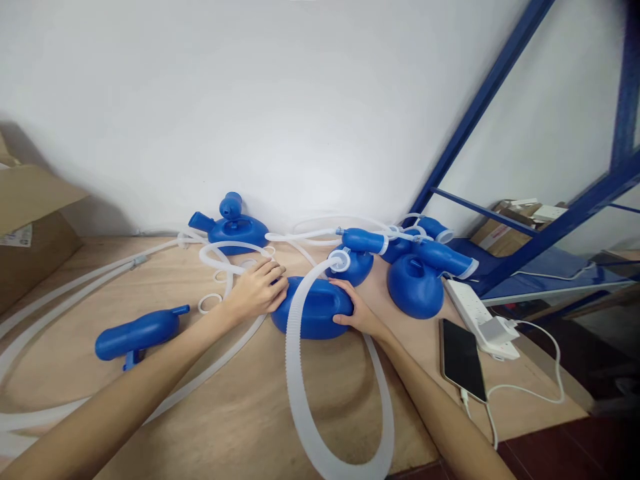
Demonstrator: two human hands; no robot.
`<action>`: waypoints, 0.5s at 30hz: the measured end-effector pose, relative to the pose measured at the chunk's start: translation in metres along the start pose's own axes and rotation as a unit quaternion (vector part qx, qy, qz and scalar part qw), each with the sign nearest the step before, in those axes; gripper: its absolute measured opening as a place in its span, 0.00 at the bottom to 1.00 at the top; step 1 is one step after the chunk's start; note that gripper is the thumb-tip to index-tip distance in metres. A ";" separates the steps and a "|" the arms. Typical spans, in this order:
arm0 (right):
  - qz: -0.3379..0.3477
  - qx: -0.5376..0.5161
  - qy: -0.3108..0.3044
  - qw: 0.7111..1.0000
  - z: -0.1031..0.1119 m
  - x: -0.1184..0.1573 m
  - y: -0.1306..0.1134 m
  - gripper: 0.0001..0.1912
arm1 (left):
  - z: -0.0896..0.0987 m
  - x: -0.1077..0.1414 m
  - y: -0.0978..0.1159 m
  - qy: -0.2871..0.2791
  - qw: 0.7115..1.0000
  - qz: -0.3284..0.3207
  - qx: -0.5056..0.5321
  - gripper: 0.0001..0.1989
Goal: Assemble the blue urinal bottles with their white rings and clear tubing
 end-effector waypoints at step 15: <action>-0.014 -0.036 0.061 0.997 0.003 0.000 0.001 0.43 | 0.105 0.201 -0.031 -0.072 0.933 0.343 -0.080 0.24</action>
Point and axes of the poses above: each hand's wrist, its own x-axis away from the middle knuckle, its own z-axis out of the back of the hand, y = z × x, the point moved 2 cm from there along -x, towards the middle knuckle, and after that the axes turned 1 degree about y, right-handed, at the moved point
